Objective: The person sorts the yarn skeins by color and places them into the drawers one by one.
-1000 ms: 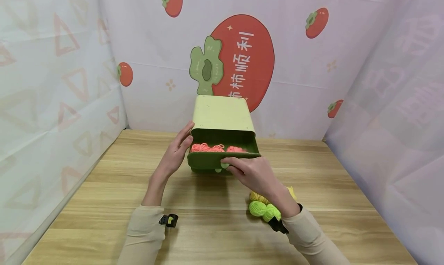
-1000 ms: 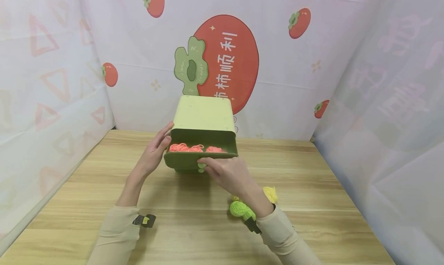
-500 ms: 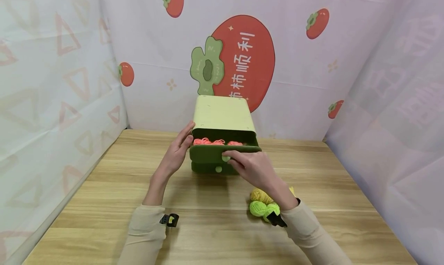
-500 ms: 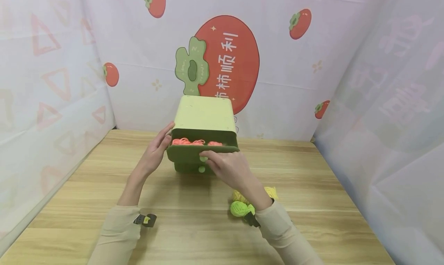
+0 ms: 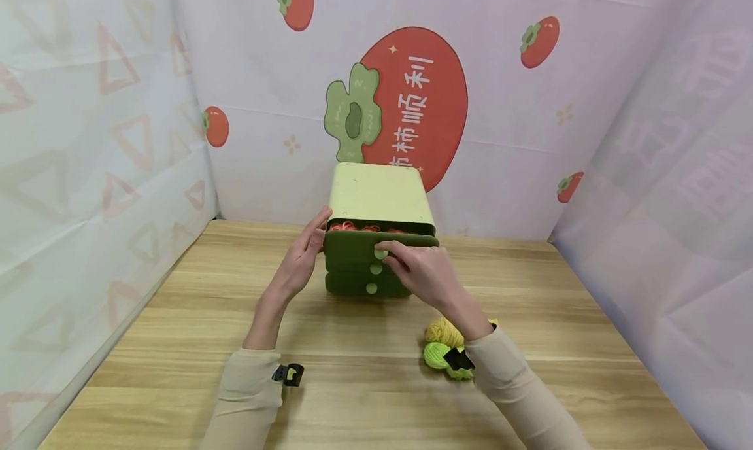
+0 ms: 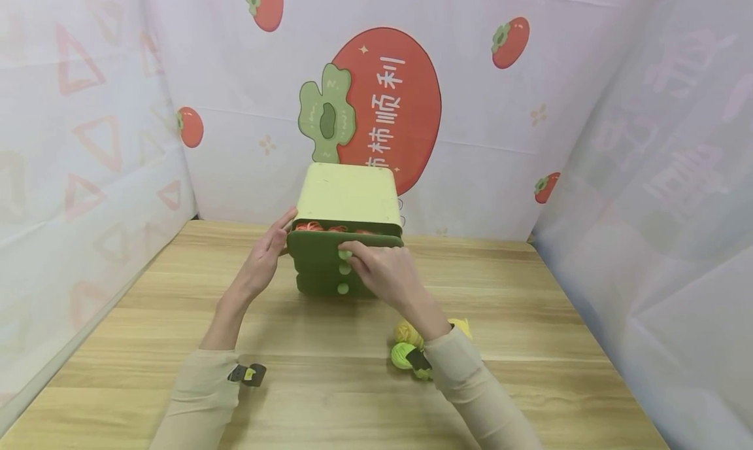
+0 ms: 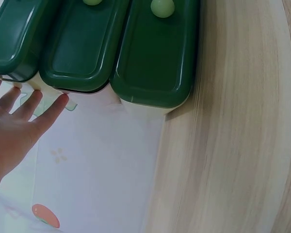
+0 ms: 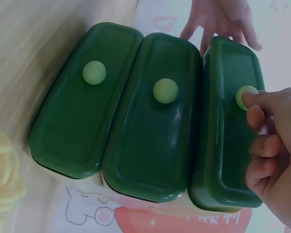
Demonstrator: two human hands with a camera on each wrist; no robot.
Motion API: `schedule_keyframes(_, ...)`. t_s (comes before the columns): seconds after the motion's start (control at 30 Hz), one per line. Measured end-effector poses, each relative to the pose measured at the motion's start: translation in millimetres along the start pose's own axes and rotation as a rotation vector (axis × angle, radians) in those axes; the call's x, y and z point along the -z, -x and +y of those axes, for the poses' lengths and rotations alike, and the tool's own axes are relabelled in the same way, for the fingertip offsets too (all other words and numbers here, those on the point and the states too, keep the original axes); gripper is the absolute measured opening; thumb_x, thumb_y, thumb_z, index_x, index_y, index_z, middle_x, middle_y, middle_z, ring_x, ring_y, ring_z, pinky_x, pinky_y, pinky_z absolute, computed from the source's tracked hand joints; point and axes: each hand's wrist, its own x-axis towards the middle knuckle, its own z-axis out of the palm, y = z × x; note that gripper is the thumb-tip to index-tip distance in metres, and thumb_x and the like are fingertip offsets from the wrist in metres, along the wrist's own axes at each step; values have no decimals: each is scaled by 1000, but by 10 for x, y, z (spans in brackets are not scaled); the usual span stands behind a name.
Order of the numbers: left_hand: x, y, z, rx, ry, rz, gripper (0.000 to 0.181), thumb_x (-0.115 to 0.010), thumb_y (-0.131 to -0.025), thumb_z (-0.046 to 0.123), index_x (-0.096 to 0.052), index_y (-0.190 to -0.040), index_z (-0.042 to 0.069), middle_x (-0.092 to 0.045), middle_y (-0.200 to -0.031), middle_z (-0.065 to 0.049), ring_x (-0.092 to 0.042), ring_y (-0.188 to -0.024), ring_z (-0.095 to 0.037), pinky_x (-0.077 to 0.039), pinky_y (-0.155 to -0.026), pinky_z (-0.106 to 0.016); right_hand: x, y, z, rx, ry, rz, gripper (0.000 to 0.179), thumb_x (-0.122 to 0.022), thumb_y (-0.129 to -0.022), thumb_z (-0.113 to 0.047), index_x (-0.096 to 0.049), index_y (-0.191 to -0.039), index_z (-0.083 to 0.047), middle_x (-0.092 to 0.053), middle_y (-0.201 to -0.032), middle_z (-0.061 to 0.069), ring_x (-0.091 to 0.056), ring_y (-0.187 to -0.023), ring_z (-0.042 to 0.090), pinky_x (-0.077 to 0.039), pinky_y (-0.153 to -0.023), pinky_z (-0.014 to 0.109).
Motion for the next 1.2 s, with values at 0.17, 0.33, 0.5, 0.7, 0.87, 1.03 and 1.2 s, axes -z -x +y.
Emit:
schedule_keyframes(0.17,-4,-11,-8,16,-2,-5,53,-41,-101,28,-22,-150,21,-14,-157,5,-22,-142,-21,-31,-109,-49,-44,-24,53,-22,5,9,24,-65,-89,-22,-66,-113,-22,-57,-58,-9,-31,-39,3,-21,-37,19)
schedule_keyframes(0.33,-7,-23,-25,28,-11,-8,57,-47,-99,26,-22,-150,23,-13,-157,6,-22,-141,-22,-37,-105,-47,-69,-50,108,-47,0,12,25,-65,-89,-23,-66,-114,-22,-53,-54,-9,-32,-40,4,-21,-37,21)
schedule_keyframes(0.5,-17,-16,-35,20,-20,-7,59,-50,-98,20,-22,-150,23,-14,-157,7,-23,-141,-24,-39,-104,-47,-98,-75,152,-63,-9,8,25,-63,-90,-23,-65,-115,-22,-48,-52,-9,-32,-40,4,-23,-37,21)
schedule_keyframes(0.7,-39,-16,-38,-10,-23,17,58,-50,-98,14,-24,-150,20,-16,-156,4,-26,-140,-27,-41,-102,-50,-155,-92,201,-82,-30,-8,24,-61,-92,-22,-65,-116,-21,-47,-53,-9,-32,-40,5,-24,-38,21)
schedule_keyframes(0.87,-61,-32,-25,-37,-41,47,57,-50,-97,8,-27,-149,17,-20,-155,0,-29,-138,-29,-44,-99,-49,-186,-90,230,-100,-30,-4,25,-62,-91,-20,-64,-116,-21,-43,-51,-9,-32,-40,6,-23,-37,22)
schedule_keyframes(1.03,-74,-38,-17,-59,-50,74,58,-51,-95,3,-29,-148,13,-23,-154,-4,-32,-136,-31,-44,-99,-50,-196,-92,232,-101,-26,0,26,-62,-91,-22,-63,-117,-22,-42,-50,-10,-31,-40,5,-22,-37,22)
schedule_keyframes(1.2,-99,-34,-27,-83,-81,108,58,-51,-95,0,-31,-147,13,-26,-153,-5,-35,-135,-31,-45,-98,-49,-208,-51,217,-98,-43,3,29,-62,-91,-26,-63,-120,-22,-42,-49,-10,-30,-38,4,-21,-36,21)
